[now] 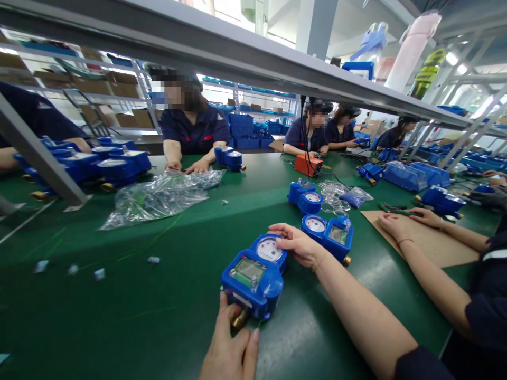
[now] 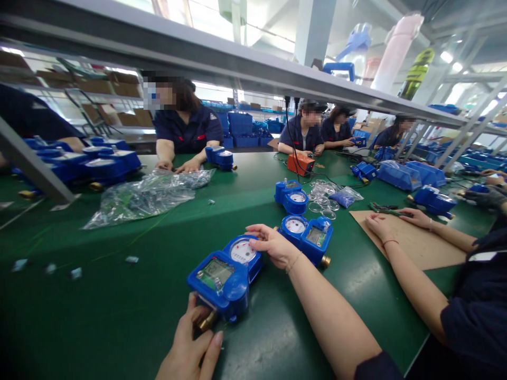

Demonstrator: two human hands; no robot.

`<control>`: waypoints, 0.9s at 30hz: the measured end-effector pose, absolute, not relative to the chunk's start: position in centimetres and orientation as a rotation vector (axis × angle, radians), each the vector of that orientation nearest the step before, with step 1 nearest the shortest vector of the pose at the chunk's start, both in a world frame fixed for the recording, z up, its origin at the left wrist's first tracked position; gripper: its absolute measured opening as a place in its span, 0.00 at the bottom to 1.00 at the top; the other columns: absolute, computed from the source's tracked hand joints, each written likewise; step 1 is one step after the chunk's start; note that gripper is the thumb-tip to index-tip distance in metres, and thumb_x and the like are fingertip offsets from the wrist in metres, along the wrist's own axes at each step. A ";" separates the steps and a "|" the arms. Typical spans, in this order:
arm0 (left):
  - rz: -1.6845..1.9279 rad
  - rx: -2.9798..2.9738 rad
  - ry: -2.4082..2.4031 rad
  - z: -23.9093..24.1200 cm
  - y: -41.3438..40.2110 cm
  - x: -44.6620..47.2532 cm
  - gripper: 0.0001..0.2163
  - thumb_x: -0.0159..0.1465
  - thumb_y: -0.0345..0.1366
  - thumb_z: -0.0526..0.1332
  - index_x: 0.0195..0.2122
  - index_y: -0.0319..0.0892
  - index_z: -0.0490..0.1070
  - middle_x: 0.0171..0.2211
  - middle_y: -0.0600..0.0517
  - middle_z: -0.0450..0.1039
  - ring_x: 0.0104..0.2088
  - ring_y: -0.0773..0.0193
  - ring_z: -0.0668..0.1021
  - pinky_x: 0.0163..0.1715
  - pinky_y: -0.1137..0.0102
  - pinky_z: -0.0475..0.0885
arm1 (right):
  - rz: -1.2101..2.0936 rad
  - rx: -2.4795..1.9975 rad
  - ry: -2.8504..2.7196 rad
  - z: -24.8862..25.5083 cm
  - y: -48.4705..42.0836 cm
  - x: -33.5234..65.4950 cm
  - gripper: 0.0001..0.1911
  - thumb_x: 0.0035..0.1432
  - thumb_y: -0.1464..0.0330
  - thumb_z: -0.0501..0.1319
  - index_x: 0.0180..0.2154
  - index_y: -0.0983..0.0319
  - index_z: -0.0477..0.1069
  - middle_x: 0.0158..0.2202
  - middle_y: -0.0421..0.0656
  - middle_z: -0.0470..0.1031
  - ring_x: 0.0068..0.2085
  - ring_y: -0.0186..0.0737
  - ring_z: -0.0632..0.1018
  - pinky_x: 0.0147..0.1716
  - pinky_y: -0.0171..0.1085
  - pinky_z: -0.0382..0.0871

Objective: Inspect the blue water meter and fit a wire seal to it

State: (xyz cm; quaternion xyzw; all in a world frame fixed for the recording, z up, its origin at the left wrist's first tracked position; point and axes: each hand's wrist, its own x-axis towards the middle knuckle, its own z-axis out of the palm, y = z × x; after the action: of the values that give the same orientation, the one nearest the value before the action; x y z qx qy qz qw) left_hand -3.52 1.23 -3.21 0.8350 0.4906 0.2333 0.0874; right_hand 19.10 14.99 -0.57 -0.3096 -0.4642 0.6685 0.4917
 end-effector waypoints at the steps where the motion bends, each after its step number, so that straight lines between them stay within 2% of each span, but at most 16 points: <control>1: 0.681 2.482 1.466 -3.3 1.2 -3.5 0.13 0.64 0.38 0.51 0.26 0.41 0.71 0.58 0.44 0.47 0.63 0.45 0.51 0.53 0.53 0.66 | 1.620 -0.761 -1.125 -0.5 15.0 19.0 0.25 0.44 0.69 0.69 0.46 0.60 0.67 0.44 0.43 0.72 0.43 0.35 0.74 0.44 0.36 0.67; 6: 0.712 2.494 1.467 -3.7 1.4 -3.7 0.14 0.64 0.38 0.50 0.26 0.42 0.71 0.56 0.45 0.50 0.62 0.48 0.53 0.52 0.55 0.68 | 1.560 -0.814 -1.162 -0.2 15.1 18.2 0.23 0.45 0.66 0.69 0.44 0.61 0.68 0.41 0.43 0.72 0.39 0.36 0.75 0.42 0.37 0.68; 11: 0.829 2.509 1.423 -2.8 1.1 -3.4 0.13 0.63 0.38 0.52 0.26 0.42 0.72 0.49 0.44 0.59 0.59 0.46 0.56 0.51 0.50 0.64 | 1.285 -0.965 -1.174 -0.1 13.8 18.5 0.21 0.50 0.63 0.64 0.46 0.60 0.65 0.46 0.45 0.70 0.44 0.39 0.73 0.45 0.41 0.66; 13: 0.858 2.429 1.485 -2.1 0.7 -3.1 0.13 0.62 0.40 0.53 0.27 0.42 0.72 0.45 0.44 0.62 0.53 0.45 0.61 0.48 0.47 0.63 | 1.085 -1.079 -1.144 -0.4 11.4 18.8 0.17 0.55 0.61 0.60 0.46 0.60 0.64 0.45 0.44 0.68 0.45 0.39 0.71 0.48 0.41 0.63; 16: 0.799 2.148 1.448 -1.3 0.2 -2.5 0.17 0.64 0.44 0.49 0.25 0.41 0.70 0.35 0.46 0.64 0.39 0.54 0.67 0.39 0.57 0.65 | 0.831 -1.233 -1.138 -1.0 5.2 18.4 0.11 0.59 0.62 0.55 0.42 0.60 0.65 0.40 0.43 0.67 0.43 0.40 0.68 0.48 0.42 0.59; 18: 0.764 1.939 1.313 -0.9 0.2 -2.0 0.20 0.66 0.45 0.45 0.23 0.41 0.66 0.30 0.49 0.64 0.34 0.58 0.68 0.36 0.63 0.65 | 0.728 -1.279 -1.317 -1.5 0.6 17.5 0.08 0.60 0.65 0.54 0.39 0.61 0.67 0.37 0.44 0.67 0.41 0.41 0.68 0.45 0.42 0.60; 22: 0.765 1.643 1.263 -0.8 0.1 -1.1 0.21 0.64 0.50 0.46 0.20 0.41 0.61 0.24 0.53 0.62 0.28 0.63 0.66 0.31 0.69 0.62 | 0.253 -1.233 -2.045 -2.3 -4.8 15.0 0.12 0.61 0.69 0.52 0.45 0.66 0.64 0.39 0.49 0.69 0.39 0.44 0.67 0.40 0.44 0.63; 24: 0.716 1.529 1.259 -1.0 -0.1 -0.9 0.21 0.63 0.53 0.47 0.22 0.41 0.60 0.19 0.56 0.58 0.23 0.65 0.63 0.25 0.71 0.59 | 0.134 -1.281 -2.110 -2.4 -5.1 14.0 0.12 0.61 0.69 0.50 0.45 0.67 0.63 0.37 0.49 0.69 0.38 0.45 0.67 0.39 0.44 0.63; 27: 0.654 1.398 1.206 -1.4 -0.3 -1.0 0.22 0.61 0.56 0.49 0.23 0.42 0.60 0.16 0.59 0.51 0.19 0.68 0.57 0.20 0.73 0.54 | 0.103 -1.408 -2.092 -2.4 -4.2 13.3 0.10 0.63 0.70 0.47 0.39 0.65 0.65 0.33 0.47 0.68 0.36 0.43 0.67 0.38 0.43 0.63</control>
State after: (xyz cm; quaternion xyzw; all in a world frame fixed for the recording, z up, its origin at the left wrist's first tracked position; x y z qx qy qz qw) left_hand -1.04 -0.29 -1.39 0.5923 0.5113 0.2772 0.5576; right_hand 13.33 -4.16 -2.40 -0.5316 -0.7896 0.0390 0.3039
